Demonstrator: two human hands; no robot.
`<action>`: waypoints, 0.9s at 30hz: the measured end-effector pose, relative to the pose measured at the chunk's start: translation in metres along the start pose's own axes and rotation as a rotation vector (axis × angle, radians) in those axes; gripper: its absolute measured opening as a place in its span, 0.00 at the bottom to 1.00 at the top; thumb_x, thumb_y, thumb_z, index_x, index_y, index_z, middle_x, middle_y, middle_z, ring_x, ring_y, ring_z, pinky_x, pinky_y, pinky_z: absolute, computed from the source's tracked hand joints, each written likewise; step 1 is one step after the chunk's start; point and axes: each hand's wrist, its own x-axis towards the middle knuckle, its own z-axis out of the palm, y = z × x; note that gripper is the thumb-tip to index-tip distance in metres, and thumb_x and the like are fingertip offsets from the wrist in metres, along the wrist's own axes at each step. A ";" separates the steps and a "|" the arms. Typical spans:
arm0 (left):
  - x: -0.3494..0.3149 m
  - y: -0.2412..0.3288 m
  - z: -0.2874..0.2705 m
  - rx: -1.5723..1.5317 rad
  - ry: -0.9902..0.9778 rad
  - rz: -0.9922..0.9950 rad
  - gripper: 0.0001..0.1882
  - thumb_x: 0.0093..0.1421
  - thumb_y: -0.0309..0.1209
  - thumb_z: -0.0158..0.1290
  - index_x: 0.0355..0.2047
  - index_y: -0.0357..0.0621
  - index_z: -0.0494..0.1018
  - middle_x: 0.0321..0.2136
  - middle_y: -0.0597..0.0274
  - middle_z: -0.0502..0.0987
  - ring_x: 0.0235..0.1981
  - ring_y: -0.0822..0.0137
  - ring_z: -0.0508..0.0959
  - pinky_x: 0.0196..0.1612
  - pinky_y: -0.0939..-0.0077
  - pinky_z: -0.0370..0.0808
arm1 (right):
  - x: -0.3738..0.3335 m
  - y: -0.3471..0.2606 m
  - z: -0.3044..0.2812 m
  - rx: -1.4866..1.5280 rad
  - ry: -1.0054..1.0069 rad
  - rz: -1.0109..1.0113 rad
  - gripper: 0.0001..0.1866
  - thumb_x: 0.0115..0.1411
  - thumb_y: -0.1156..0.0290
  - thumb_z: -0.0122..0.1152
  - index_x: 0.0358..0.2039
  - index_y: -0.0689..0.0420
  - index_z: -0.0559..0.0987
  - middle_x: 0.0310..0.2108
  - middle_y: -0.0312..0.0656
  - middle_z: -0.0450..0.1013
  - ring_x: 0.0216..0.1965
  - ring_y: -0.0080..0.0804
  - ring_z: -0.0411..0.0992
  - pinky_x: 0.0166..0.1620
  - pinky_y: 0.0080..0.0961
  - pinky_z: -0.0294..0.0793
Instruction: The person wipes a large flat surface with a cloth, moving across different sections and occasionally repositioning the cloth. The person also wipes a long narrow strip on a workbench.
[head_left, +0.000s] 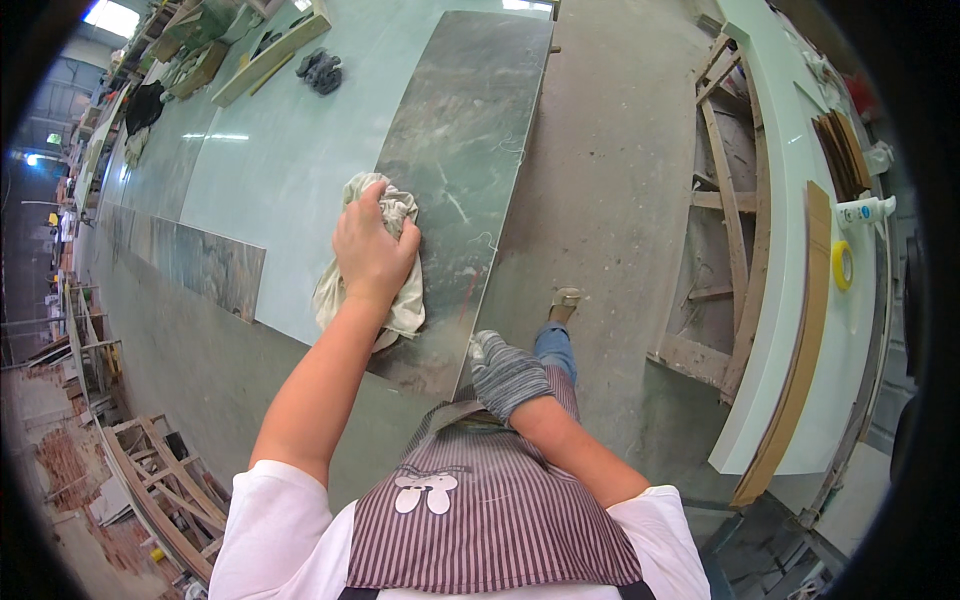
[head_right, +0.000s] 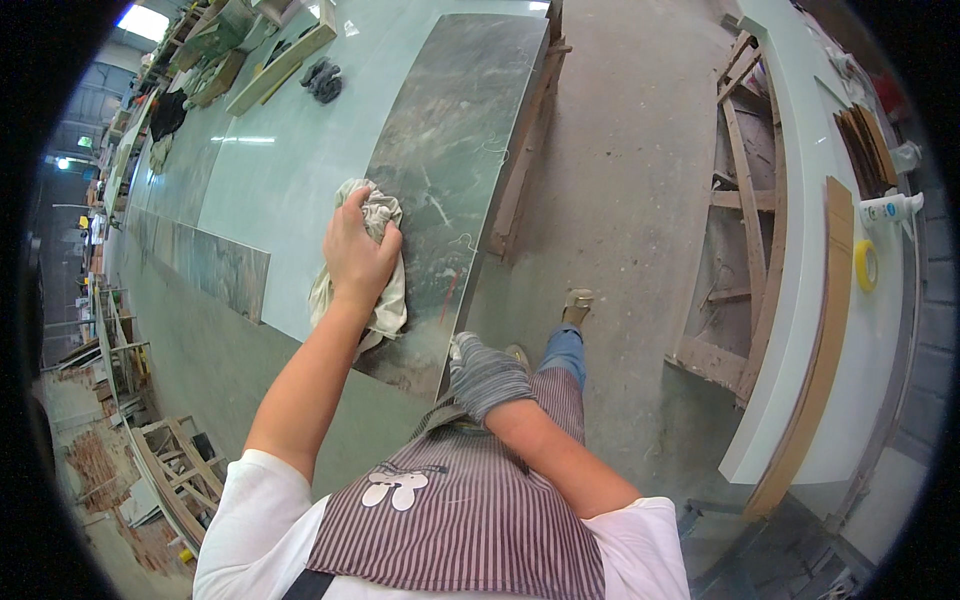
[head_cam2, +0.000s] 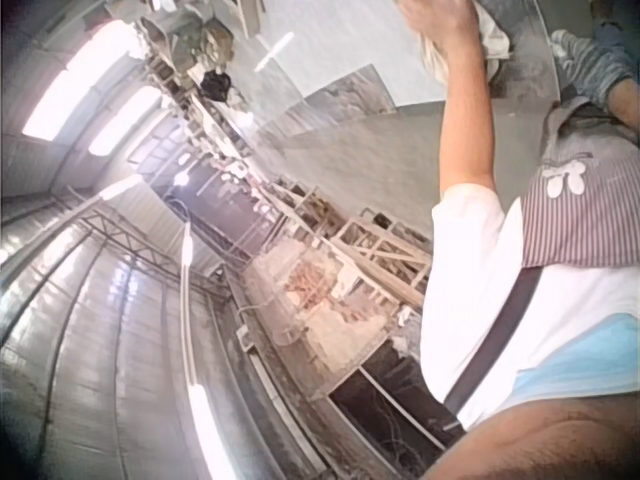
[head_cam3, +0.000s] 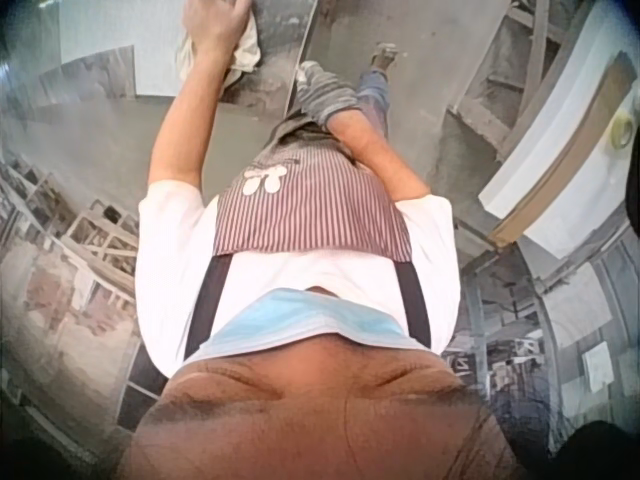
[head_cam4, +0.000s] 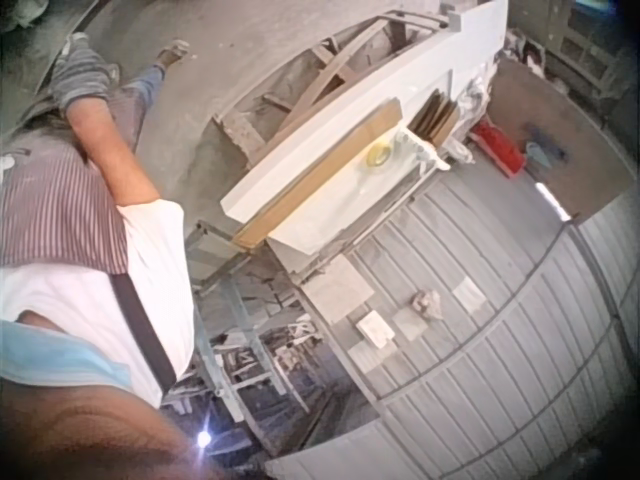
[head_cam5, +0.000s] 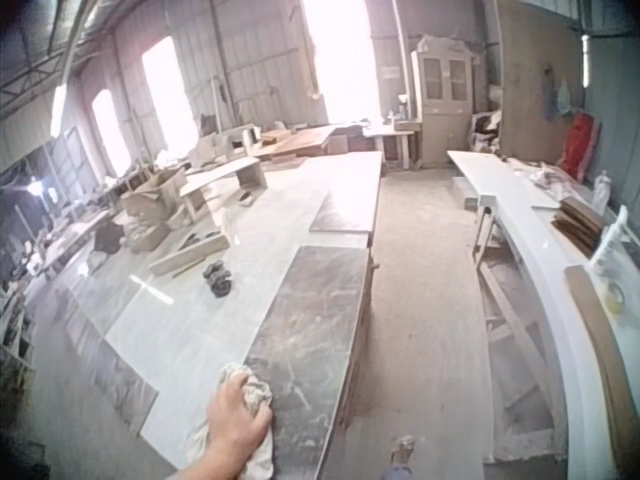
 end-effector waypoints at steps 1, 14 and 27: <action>0.000 0.000 0.000 -0.001 0.003 0.001 0.30 0.52 0.36 0.58 0.56 0.53 0.65 0.39 0.56 0.73 0.42 0.50 0.73 0.46 0.54 0.68 | -0.002 0.003 0.006 0.017 0.028 -0.027 0.14 0.66 0.62 0.49 0.43 0.59 0.73 0.30 0.60 0.76 0.34 0.58 0.77 0.39 0.48 0.74; -0.003 -0.002 0.006 0.051 0.031 -0.027 0.30 0.51 0.38 0.58 0.56 0.54 0.66 0.38 0.57 0.72 0.42 0.50 0.73 0.45 0.55 0.68 | -0.036 0.004 0.033 -0.017 0.024 -0.063 0.12 0.62 0.67 0.53 0.43 0.59 0.75 0.32 0.58 0.77 0.33 0.56 0.77 0.38 0.46 0.76; 0.000 0.006 0.001 0.053 0.013 -0.050 0.30 0.52 0.37 0.58 0.56 0.52 0.65 0.41 0.54 0.74 0.43 0.48 0.73 0.47 0.54 0.69 | -0.046 0.061 0.108 -0.060 -0.147 -0.469 0.18 0.61 0.69 0.51 0.50 0.61 0.74 0.32 0.59 0.77 0.33 0.56 0.77 0.41 0.44 0.77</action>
